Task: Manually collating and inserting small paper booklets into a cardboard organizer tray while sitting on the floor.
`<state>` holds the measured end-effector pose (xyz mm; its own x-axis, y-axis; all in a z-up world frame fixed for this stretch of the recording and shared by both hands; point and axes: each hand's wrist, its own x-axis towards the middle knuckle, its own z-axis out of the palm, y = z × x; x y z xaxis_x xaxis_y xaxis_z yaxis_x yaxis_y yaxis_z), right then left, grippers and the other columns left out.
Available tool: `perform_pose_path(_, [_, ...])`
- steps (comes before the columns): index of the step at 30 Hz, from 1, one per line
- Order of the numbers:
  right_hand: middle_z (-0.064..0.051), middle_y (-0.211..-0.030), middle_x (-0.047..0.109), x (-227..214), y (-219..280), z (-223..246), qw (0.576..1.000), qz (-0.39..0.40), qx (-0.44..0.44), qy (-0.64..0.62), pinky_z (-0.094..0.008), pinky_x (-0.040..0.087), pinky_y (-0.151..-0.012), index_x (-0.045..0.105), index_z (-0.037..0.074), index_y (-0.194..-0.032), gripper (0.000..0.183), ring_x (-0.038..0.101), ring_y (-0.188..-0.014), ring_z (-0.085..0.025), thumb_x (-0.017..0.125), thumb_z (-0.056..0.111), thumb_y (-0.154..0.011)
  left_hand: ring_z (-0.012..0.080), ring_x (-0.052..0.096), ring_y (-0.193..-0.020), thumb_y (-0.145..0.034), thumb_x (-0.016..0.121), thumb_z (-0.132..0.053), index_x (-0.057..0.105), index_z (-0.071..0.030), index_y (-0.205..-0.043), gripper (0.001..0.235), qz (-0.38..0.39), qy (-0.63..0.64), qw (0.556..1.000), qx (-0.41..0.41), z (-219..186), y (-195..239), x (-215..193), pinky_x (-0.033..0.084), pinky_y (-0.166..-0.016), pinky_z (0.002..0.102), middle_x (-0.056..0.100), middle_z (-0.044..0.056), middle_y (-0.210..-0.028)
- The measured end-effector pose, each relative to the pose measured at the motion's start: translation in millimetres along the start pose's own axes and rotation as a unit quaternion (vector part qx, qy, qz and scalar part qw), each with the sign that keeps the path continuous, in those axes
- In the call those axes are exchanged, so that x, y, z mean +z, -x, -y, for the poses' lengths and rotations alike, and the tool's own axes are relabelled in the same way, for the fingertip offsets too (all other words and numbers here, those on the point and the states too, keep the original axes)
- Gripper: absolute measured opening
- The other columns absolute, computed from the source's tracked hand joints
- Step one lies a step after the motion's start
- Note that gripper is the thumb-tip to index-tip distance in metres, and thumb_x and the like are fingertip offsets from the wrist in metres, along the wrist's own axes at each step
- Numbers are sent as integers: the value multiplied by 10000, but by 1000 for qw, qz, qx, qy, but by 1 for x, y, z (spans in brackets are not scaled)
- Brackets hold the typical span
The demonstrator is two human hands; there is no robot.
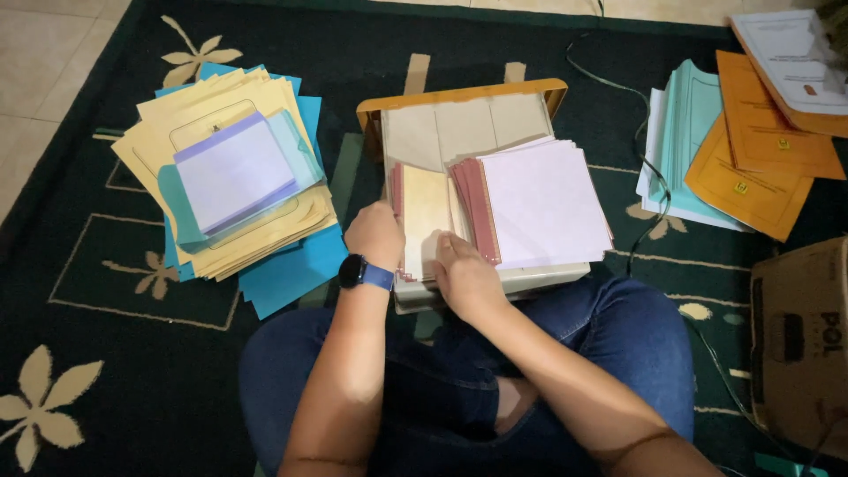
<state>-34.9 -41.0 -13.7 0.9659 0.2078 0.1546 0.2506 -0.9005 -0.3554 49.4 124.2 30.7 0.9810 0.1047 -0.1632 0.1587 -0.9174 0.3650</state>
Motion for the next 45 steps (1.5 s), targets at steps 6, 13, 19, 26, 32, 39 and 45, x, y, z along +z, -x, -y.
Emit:
perform_pose_path(6, [-213,-1372,634,-10,-2,4,999,16,-3,-38,-412,483,-1066,596,20,-1417,512,582,-1316,-350,583,326,-1007,382,750,-928,-915,664,-188,762,-22,-1013,217,31,-36,999,-16,-12,8,2,618,-768,510,766,179,-932])
perform_pose_path(13, [-252,-1418,582,-37,-5,9,991,64,24,-114,-458,434,-1126,502,17,-1495,588,530,-1370,-373,493,408,-1056,396,750,-953,-933,655,-216,759,-14,-1038,250,-19,42,999,-20,-41,36,-27,611,-806,496,766,220,-961])
perform_pose_path(19, [-303,-1567,396,-93,-13,-12,871,84,192,-445,-555,296,-1213,239,60,-1623,826,362,-1466,-439,506,531,-1000,394,736,-931,-892,761,-352,738,-224,-1021,183,-146,240,947,156,-57,32,15,639,-703,417,721,186,-1000])
perform_pose_path(26, [-196,-1085,737,-98,-11,-155,942,-107,243,-204,-523,537,-885,637,87,-1301,482,681,-1103,-398,778,273,-880,291,729,-902,-993,616,-184,567,-115,-1199,222,-65,444,886,120,-79,38,22,615,-742,451,763,223,-986])
perform_pose_path(32, [-202,-1122,743,-77,-11,-192,940,-44,296,-167,-512,571,-868,622,56,-1308,497,697,-1106,-388,777,220,-866,420,546,-1266,-925,703,-238,449,-141,-1496,632,-124,197,951,202,-93,35,80,485,-997,575,556,240,-1389])
perform_pose_path(39, [-191,-1368,547,-83,-8,-141,953,-70,203,212,-478,568,-882,516,36,-1467,784,528,-1260,-390,864,193,-783,330,315,-1521,-1054,415,-452,526,-317,-1497,477,-84,-28,947,308,-91,30,114,149,-1194,657,403,136,-1621])
perform_pose_path(45, [-209,-1652,358,-61,-38,-128,988,70,42,132,-475,267,-1217,344,15,-1602,592,311,-1538,-350,333,293,-1079,305,347,-1506,-1020,411,-495,543,-275,-1480,527,-120,-30,943,310,-86,18,142,114,-1203,669,419,117,-1611])
